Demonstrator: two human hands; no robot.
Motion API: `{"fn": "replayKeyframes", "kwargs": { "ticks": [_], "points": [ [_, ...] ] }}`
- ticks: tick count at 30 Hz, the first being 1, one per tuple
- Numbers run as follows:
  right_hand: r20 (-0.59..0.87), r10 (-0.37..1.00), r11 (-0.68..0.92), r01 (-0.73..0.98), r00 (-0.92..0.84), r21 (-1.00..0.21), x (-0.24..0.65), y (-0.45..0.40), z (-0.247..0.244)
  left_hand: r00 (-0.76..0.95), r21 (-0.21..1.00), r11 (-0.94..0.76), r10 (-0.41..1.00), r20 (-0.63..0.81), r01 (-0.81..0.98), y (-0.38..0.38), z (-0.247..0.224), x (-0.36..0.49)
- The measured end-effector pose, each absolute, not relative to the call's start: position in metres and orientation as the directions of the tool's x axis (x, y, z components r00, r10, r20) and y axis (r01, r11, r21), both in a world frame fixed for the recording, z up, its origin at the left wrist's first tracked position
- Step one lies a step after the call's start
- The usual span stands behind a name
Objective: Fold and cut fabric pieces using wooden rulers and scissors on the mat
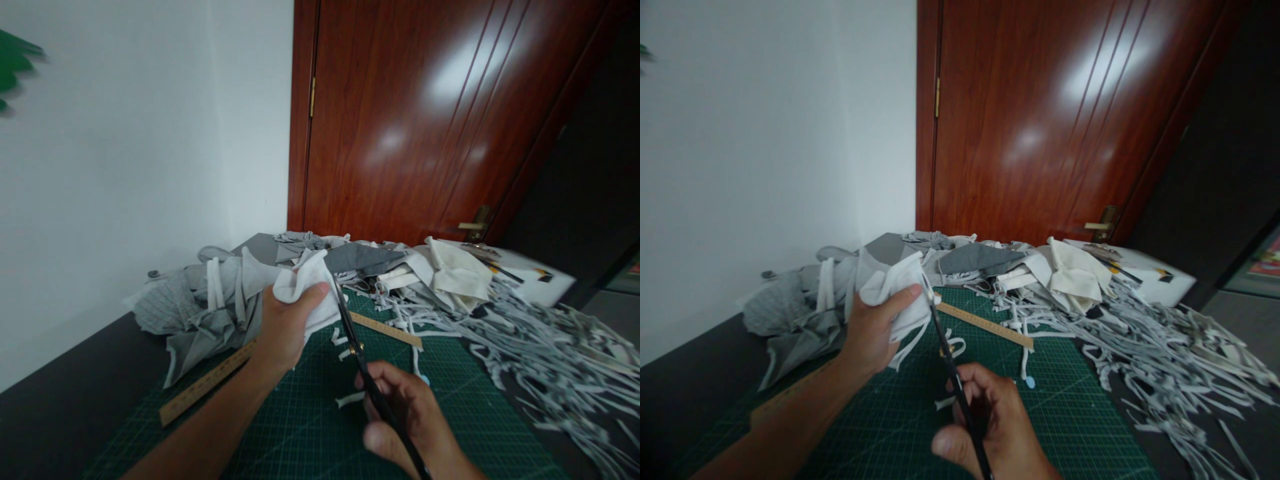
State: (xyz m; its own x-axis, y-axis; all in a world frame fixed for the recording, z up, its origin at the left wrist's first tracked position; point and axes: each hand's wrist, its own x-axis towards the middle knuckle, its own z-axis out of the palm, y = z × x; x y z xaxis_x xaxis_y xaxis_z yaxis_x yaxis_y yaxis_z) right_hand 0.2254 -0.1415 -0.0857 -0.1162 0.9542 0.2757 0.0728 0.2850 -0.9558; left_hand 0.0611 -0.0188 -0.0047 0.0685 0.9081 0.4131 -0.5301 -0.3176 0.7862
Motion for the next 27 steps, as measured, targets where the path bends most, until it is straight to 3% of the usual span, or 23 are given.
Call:
{"fn": "replayKeyframes", "kwargs": {
  "ticks": [12,27],
  "points": [
    [0.350,0.933,0.354,0.044,-0.081,-0.934,0.224,-0.137,-0.096,0.132,0.838,-0.337,0.895,0.427,-0.430,-0.017,-0.010,0.060],
    [0.334,0.939,0.334,-0.015,-0.081,-0.942,0.220,-0.137,-0.094,0.137,0.830,-0.308,0.901,0.411,-0.465,-0.018,-0.012,0.060]
  ]
}}
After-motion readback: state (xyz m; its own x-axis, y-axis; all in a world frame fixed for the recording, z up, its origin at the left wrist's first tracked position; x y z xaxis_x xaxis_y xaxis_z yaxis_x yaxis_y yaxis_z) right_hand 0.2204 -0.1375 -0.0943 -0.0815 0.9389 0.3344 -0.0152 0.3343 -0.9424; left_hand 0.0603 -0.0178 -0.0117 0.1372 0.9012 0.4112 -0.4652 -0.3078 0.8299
